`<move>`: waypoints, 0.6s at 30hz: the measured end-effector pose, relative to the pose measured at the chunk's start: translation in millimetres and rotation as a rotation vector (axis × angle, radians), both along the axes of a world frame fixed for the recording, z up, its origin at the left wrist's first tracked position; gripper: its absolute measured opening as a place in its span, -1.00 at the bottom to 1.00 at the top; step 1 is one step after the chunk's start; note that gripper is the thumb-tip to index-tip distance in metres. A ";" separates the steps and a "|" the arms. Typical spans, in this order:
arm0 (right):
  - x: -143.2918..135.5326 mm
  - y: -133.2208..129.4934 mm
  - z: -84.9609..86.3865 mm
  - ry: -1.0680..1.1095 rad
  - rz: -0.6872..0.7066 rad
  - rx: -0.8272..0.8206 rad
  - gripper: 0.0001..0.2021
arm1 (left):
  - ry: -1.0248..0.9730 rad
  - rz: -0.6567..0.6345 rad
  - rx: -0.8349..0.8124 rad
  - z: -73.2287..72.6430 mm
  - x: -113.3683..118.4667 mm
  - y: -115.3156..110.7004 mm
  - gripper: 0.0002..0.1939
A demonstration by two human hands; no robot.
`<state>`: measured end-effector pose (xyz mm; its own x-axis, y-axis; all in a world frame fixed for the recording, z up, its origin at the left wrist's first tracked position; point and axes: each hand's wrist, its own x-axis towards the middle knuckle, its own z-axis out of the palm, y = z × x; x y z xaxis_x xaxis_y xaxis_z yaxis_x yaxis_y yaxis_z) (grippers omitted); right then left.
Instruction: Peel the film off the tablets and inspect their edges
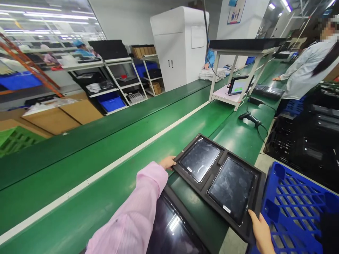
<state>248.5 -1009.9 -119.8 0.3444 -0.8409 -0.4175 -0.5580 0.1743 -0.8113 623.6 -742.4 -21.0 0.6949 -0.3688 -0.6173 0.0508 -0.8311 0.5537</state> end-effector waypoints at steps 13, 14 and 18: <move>14.1 5.8 4.4 0.114 0.070 -0.050 -0.46 | -0.328 0.293 -0.161 61.7 -27.9 -20.5 -0.50; 14.7 5.8 4.2 0.064 0.079 -0.035 -0.45 | -0.360 0.298 -0.200 73.1 -44.9 -17.3 -0.47; 20.2 3.4 18.7 0.028 0.109 -0.183 -0.29 | -0.367 0.201 -0.409 127.3 -161.6 20.4 -0.44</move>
<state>268.7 -1006.5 -101.1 0.4278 -0.8621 -0.2717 -0.5885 -0.0375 -0.8076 462.0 -722.0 106.3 0.9175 -0.3652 -0.1577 -0.0706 -0.5396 0.8390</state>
